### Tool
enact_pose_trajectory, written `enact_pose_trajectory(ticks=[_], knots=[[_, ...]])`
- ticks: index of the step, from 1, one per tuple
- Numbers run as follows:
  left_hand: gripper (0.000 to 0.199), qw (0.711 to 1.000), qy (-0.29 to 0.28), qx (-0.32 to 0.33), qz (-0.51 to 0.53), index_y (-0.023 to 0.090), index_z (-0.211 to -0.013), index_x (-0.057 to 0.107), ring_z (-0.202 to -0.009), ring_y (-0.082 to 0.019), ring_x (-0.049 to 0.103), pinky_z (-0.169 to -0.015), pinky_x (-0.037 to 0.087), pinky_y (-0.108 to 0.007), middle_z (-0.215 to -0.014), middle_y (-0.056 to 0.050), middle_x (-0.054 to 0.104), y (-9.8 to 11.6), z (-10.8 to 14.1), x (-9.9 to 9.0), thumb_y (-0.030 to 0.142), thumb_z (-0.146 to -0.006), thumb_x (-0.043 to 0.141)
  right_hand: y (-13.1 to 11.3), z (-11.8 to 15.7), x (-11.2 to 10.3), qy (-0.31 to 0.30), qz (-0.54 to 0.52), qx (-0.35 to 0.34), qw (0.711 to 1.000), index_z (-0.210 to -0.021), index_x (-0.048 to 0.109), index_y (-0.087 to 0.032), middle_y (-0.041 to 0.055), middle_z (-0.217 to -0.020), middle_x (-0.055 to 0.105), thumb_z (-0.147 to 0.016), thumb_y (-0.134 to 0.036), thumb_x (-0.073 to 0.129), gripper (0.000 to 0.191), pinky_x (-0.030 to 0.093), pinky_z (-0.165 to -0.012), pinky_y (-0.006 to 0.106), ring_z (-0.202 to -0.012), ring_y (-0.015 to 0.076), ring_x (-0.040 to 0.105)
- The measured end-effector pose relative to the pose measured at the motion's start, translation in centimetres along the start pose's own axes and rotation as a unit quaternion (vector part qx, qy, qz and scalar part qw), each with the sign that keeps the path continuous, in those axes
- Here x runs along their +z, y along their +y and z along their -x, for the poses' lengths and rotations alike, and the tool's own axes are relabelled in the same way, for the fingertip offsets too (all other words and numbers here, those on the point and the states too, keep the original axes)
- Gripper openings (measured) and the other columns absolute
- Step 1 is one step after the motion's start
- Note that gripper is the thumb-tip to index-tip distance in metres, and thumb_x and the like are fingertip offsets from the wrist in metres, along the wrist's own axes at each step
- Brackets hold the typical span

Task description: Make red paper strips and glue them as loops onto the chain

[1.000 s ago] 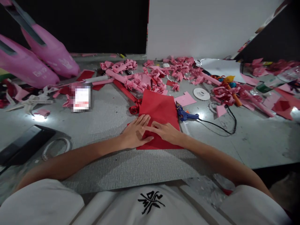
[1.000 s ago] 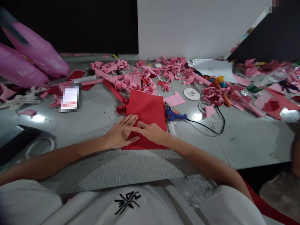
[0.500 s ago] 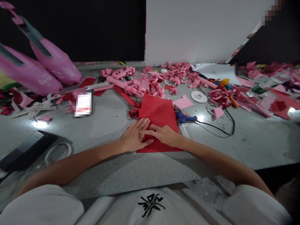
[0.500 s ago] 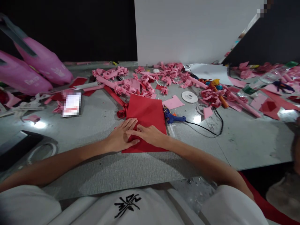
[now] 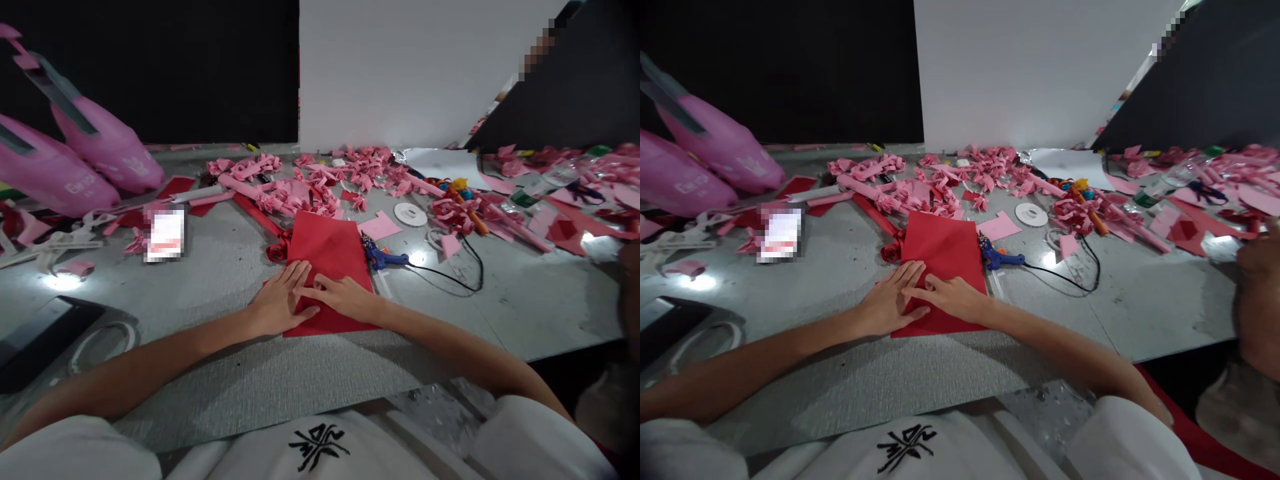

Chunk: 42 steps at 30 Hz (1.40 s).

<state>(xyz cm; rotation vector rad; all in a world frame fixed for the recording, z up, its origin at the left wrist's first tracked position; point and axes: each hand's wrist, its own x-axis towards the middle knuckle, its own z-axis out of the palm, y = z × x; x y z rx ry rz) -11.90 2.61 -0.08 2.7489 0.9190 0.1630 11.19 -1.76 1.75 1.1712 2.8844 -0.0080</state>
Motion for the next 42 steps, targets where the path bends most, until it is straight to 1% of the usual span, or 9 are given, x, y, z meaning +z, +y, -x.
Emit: enact_pose_trajectory(ticks=[14, 22, 25, 28, 31, 33, 35, 38, 42], knots=[[0.095, 1.000, -0.016, -0.012, -0.007, 0.006, -0.164, 0.025, -0.161, -0.037, 0.022, -0.129, 0.025, -0.051, -0.171, -0.022, 0.026, 0.3, -0.1, -0.4, 0.072, -0.098, 0.044, 0.0, -0.2, 0.1, 0.018, -0.001, 0.004, 1.000, -0.167, 0.012, -0.034, 0.0071, -0.115, 0.060, -0.106, -0.017, 0.037, 0.069, 0.030, -0.052, 0.023, -0.076, 0.0152, 0.057], [0.097, 1.000, -0.017, -0.009, 0.010, 0.007, -0.165, 0.020, -0.162, -0.036, 0.017, -0.131, 0.021, -0.050, -0.173, -0.021, 0.023, 0.1, -0.1, -0.3, 0.072, -0.098, 0.045, 0.2, -0.3, 0.5, 0.012, 0.005, 0.002, 1.000, -0.166, 0.019, -0.033, 0.0087, -0.113, 0.059, -0.107, -0.017, 0.036, 0.063, 0.026, -0.053, 0.024, -0.073, 0.0147, 0.053], [0.095, 1.000, -0.023, 0.001, 0.011, 0.008, -0.165, 0.019, -0.163, -0.035, 0.015, -0.131, 0.018, -0.050, -0.173, -0.021, 0.022, 0.1, -0.1, -0.4, 0.070, -0.099, 0.046, 0.3, -0.1, 0.7, 0.009, -0.007, 0.016, 1.000, -0.164, 0.022, -0.028, 0.0118, -0.119, 0.061, -0.106, -0.015, 0.035, 0.062, 0.029, -0.053, 0.025, -0.071, 0.0154, 0.054], [0.096, 1.000, -0.029, 0.005, 0.004, 0.005, -0.165, 0.019, -0.163, -0.036, 0.013, -0.132, 0.015, -0.049, -0.173, -0.023, 0.021, 0.2, -0.2, -0.6, 0.069, -0.099, 0.046, 0.5, 0.1, 1.1, 0.027, -0.043, 0.027, 0.998, -0.162, 0.026, -0.022, 0.0143, -0.124, 0.062, -0.105, -0.012, 0.034, 0.059, 0.033, -0.054, 0.026, -0.074, 0.0168, 0.059], [0.097, 0.999, -0.033, 0.000, 0.009, 0.004, -0.165, 0.016, -0.163, -0.036, 0.012, -0.132, 0.014, -0.048, -0.173, -0.023, 0.020, 0.3, -0.2, -0.6, 0.069, -0.099, 0.045, 0.8, 0.2, 1.3, 0.064, -0.127, 0.034, 0.989, -0.158, 0.030, -0.020, 0.0116, -0.121, 0.065, -0.107, -0.014, 0.035, 0.051, 0.041, -0.058, 0.025, -0.088, 0.0189, 0.065], [0.097, 0.999, -0.034, -0.003, 0.007, 0.005, -0.166, 0.014, -0.163, -0.036, 0.011, -0.132, 0.013, -0.049, -0.173, -0.022, 0.019, 0.4, -0.2, -0.7, 0.070, -0.100, 0.042, 1.1, 0.2, 1.3, 0.088, -0.195, 0.047, 0.976, -0.154, 0.034, -0.020, 0.0098, -0.119, 0.066, -0.108, -0.016, 0.037, 0.046, 0.050, -0.067, 0.027, -0.099, 0.0198, 0.067], [0.096, 0.999, -0.036, -0.004, 0.003, 0.006, -0.166, 0.013, -0.163, -0.037, 0.011, -0.131, 0.012, -0.050, -0.174, -0.022, 0.018, 0.5, -0.2, -0.7, 0.071, -0.100, 0.039, 1.3, 0.3, 0.9, 0.106, -0.234, 0.056, 0.965, -0.147, 0.044, -0.020, 0.0104, -0.124, 0.065, -0.109, -0.017, 0.037, 0.039, 0.056, -0.078, 0.030, -0.108, 0.0201, 0.067], [0.098, 0.999, -0.036, -0.006, 0.003, 0.005, -0.166, 0.013, -0.163, -0.039, 0.012, -0.131, 0.012, -0.051, -0.173, -0.023, 0.018, 0.5, -0.2, -0.7, 0.073, -0.100, 0.037, 1.5, 0.6, 0.3, 0.110, -0.224, 0.036, 0.968, -0.130, 0.061, -0.019, 0.0128, -0.132, 0.062, -0.110, -0.020, 0.036, 0.032, 0.059, -0.085, 0.034, -0.116, 0.0211, 0.065], [0.098, 1.000, -0.028, 0.002, 0.001, 0.003, -0.165, 0.015, -0.162, -0.039, 0.014, -0.131, 0.013, -0.050, -0.172, -0.024, 0.020, 0.5, -0.2, -0.8, 0.073, -0.100, 0.036, 1.4, 1.0, 0.0, 0.098, -0.153, 0.017, 0.983, -0.122, 0.068, -0.016, 0.0130, -0.129, 0.064, -0.111, -0.025, 0.038, 0.033, 0.058, -0.075, 0.030, -0.107, 0.0196, 0.067]])
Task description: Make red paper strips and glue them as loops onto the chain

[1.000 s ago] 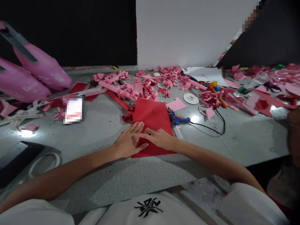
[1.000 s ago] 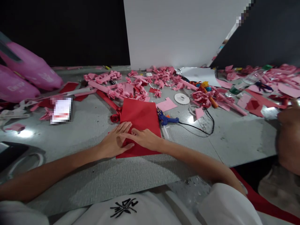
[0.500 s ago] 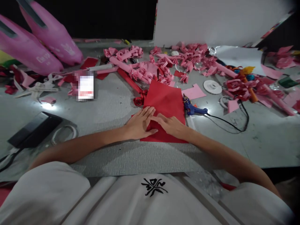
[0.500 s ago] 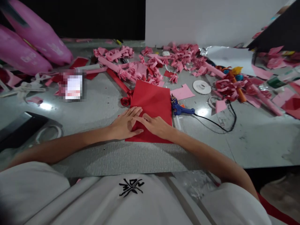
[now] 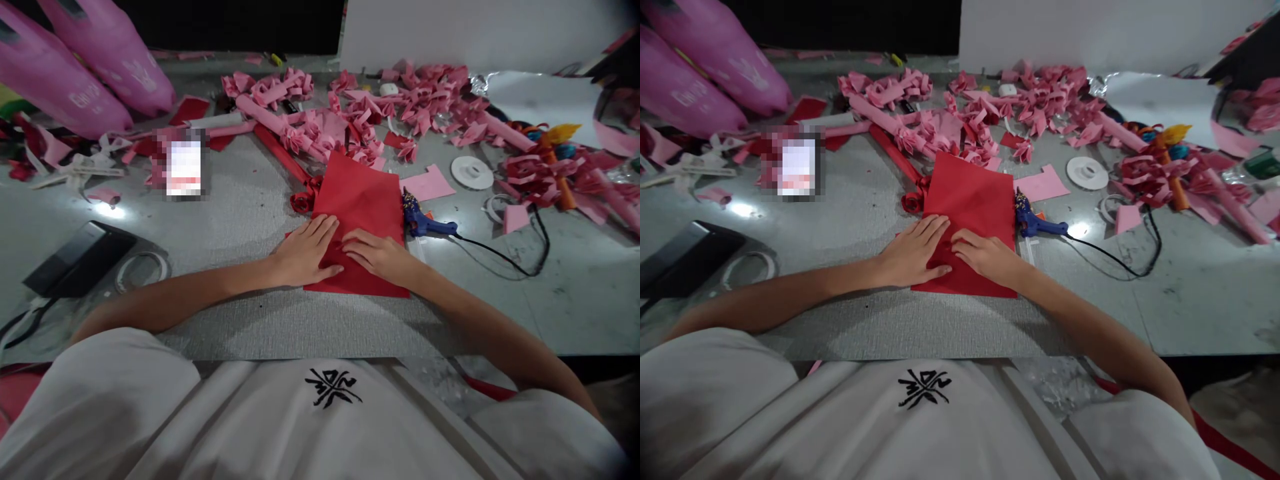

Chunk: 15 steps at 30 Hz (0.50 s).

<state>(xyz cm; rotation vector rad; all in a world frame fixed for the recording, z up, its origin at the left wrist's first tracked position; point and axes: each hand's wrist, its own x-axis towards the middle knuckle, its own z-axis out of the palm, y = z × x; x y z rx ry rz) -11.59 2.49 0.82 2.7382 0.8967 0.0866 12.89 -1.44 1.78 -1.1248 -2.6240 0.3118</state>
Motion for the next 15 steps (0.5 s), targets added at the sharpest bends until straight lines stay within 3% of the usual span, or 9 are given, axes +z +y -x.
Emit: enact_pose_trajectory(ticks=[5, 10, 15], knots=[[0.098, 1.000, 0.005, 0.000, -0.003, 0.002, -0.164, 0.017, -0.161, -0.039, 0.017, -0.131, 0.014, -0.049, -0.171, -0.025, 0.022, 0.0, 0.0, -0.1, 0.073, -0.100, 0.039, -0.3, -0.5, 0.2, 0.002, 0.022, -0.005, 1.000, -0.112, 0.070, -0.013, 0.0117, -0.115, 0.067, -0.109, -0.023, 0.042, 0.029, 0.052, -0.069, 0.028, -0.093, 0.0168, 0.066], [0.096, 1.000, 0.000, -0.007, -0.007, 0.004, -0.165, 0.017, -0.160, -0.039, 0.018, -0.130, 0.016, -0.050, -0.171, -0.024, 0.023, 0.2, 0.0, -0.2, 0.071, -0.100, 0.041, -0.6, -1.4, 0.7, 0.028, -0.027, 0.039, 0.998, -0.099, 0.068, -0.014, 0.0087, -0.103, 0.067, -0.098, -0.014, 0.050, 0.019, 0.047, -0.067, 0.027, -0.084, 0.0151, 0.062], [0.096, 1.000, 0.002, -0.007, -0.020, 0.003, -0.164, 0.019, -0.160, -0.039, 0.018, -0.130, 0.016, -0.050, -0.172, -0.024, 0.022, 0.1, 0.1, 0.0, 0.071, -0.100, 0.041, -0.2, -1.6, 1.2, 0.069, -0.103, 0.071, 0.990, -0.093, 0.062, -0.016, 0.0079, -0.099, 0.065, -0.094, -0.015, 0.050, 0.013, 0.046, -0.070, 0.027, -0.077, 0.0141, 0.057]])
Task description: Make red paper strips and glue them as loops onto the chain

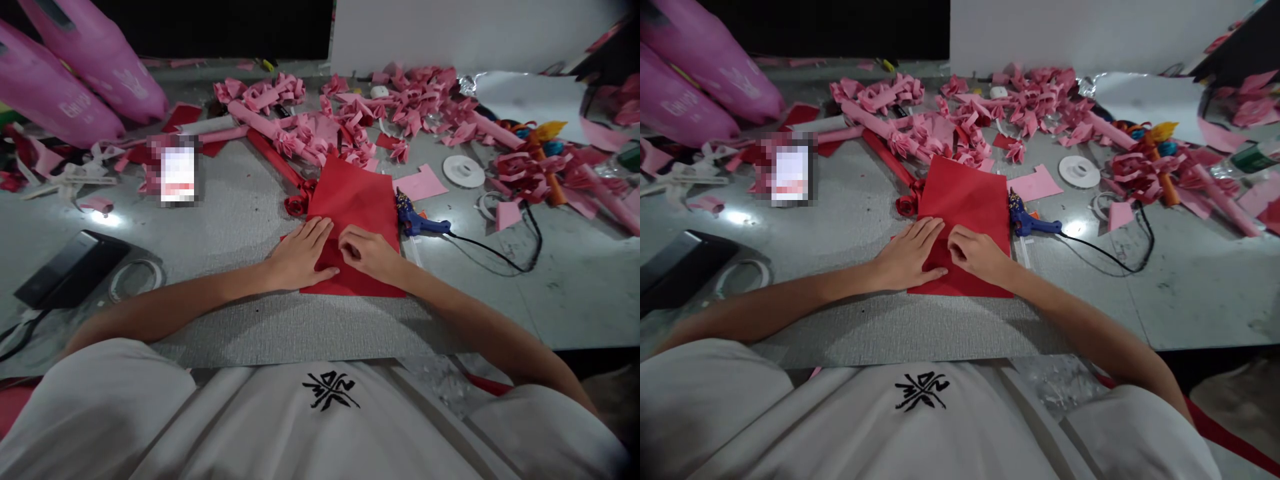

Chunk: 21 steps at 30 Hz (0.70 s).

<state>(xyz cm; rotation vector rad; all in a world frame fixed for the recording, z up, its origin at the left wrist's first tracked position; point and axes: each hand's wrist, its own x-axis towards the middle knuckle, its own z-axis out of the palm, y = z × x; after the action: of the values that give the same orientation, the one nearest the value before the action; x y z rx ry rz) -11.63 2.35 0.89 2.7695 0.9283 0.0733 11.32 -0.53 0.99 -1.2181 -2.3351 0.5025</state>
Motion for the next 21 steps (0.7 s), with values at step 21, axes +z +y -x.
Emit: enact_pose_trajectory(ticks=[21], knots=[[0.110, 0.992, 0.001, 0.036, 0.117, 0.013, -0.157, 0.042, -0.145, -0.036, 0.039, -0.123, 0.033, -0.047, -0.157, -0.019, 0.042, -2.2, -1.1, -2.1, 0.079, -0.075, 0.073, 0.0, 0.3, -0.3, -0.018, 0.043, -0.054, 0.997, -0.127, 0.069, -0.021, 0.0102, -0.121, 0.065, -0.107, -0.033, 0.052, 0.028, 0.056, -0.092, 0.035, -0.108, 0.0213, 0.066]])
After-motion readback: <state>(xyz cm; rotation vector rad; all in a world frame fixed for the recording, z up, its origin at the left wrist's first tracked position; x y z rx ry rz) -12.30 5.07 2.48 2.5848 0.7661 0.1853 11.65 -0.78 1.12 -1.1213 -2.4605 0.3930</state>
